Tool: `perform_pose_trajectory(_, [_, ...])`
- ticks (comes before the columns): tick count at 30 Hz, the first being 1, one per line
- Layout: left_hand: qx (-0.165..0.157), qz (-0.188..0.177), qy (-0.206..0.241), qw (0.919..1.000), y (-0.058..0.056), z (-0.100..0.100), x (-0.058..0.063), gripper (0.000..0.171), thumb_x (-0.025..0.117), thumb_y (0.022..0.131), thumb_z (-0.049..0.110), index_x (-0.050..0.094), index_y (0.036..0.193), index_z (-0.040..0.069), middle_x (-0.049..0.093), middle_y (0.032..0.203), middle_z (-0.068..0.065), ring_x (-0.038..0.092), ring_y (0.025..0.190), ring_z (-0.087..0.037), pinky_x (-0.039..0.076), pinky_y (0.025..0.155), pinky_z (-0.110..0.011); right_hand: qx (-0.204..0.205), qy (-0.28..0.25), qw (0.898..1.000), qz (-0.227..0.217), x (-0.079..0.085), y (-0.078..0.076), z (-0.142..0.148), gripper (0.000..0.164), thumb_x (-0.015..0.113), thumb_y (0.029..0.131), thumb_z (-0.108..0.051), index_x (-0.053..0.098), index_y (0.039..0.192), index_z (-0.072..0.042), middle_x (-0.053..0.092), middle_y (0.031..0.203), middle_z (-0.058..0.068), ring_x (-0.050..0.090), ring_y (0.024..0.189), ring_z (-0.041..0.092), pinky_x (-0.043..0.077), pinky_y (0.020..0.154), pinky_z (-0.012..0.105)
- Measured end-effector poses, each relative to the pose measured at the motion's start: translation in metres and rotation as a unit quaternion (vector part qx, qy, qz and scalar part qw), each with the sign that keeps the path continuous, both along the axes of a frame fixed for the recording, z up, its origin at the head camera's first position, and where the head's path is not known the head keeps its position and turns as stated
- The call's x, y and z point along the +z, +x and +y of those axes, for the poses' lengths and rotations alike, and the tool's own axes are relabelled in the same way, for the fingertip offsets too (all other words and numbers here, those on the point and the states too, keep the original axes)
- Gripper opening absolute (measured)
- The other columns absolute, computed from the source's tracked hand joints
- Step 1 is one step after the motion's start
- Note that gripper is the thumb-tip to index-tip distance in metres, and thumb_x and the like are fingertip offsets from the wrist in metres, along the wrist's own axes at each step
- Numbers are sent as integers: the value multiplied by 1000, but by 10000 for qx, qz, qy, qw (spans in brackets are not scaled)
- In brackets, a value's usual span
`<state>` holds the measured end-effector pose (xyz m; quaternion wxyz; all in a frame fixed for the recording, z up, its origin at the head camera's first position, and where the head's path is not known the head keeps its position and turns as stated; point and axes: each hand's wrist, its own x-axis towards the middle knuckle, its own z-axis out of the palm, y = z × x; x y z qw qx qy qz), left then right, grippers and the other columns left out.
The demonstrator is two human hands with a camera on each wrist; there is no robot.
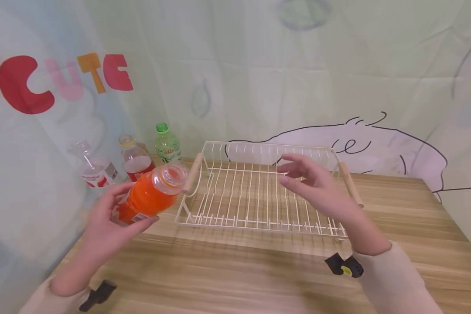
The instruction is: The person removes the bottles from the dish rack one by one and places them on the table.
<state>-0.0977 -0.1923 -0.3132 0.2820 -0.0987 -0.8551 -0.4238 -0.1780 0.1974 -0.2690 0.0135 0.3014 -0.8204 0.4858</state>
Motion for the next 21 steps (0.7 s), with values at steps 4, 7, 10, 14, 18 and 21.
perform_pose_trajectory(4, [356,-412,343,9979,1,-9,0,72,87,65,3,52,128,7,59,121,0,50,104,-3,42,86,-22,-180,-218,9995,168,-7,-2,19,45,52,97,-1,42,140,-8,62,118,-13,63,98,4,52,77,19])
perform_pose_trajectory(7, [567,-589,577,9950,2,-15,-1,73,85,68,2,49,131,6,55,121,7,48,105,-4,42,86,-25,-321,-262,9991,123,-12,-2,33,46,51,97,-1,42,141,-13,62,118,-16,61,100,1,52,78,17])
perform_pose_trajectory(10, [684,-564,834,9926,3,-21,-2,73,83,69,-3,46,132,4,52,118,13,47,105,-5,41,85,-17,-456,-226,9986,123,-16,-2,46,47,50,98,-1,42,142,-14,61,119,-17,61,101,0,52,78,16])
perform_pose_trajectory(14, [809,-520,1108,9892,2,-29,-6,75,81,70,-6,45,134,5,51,113,15,47,104,-7,42,79,-10,-811,-17,9967,86,-21,-1,64,48,49,99,-5,39,144,-18,60,119,-21,62,94,0,50,66,19])
perform_pose_trajectory(18, [1091,-679,1250,9838,-2,-39,-11,78,80,73,-3,42,140,9,49,112,15,46,102,-6,44,74,-7,-1002,-9,9950,52,-30,-2,82,47,47,100,-6,40,143,-24,59,119,-25,63,89,-1,50,67,17])
perform_pose_trajectory(21, [1365,-831,1312,9784,-4,-45,-17,79,79,76,0,39,143,11,47,112,17,45,100,-6,44,72,-6,-920,-333,9952,27,-39,-4,95,47,45,100,-2,42,142,-22,60,119,-21,62,93,-2,50,74,13])
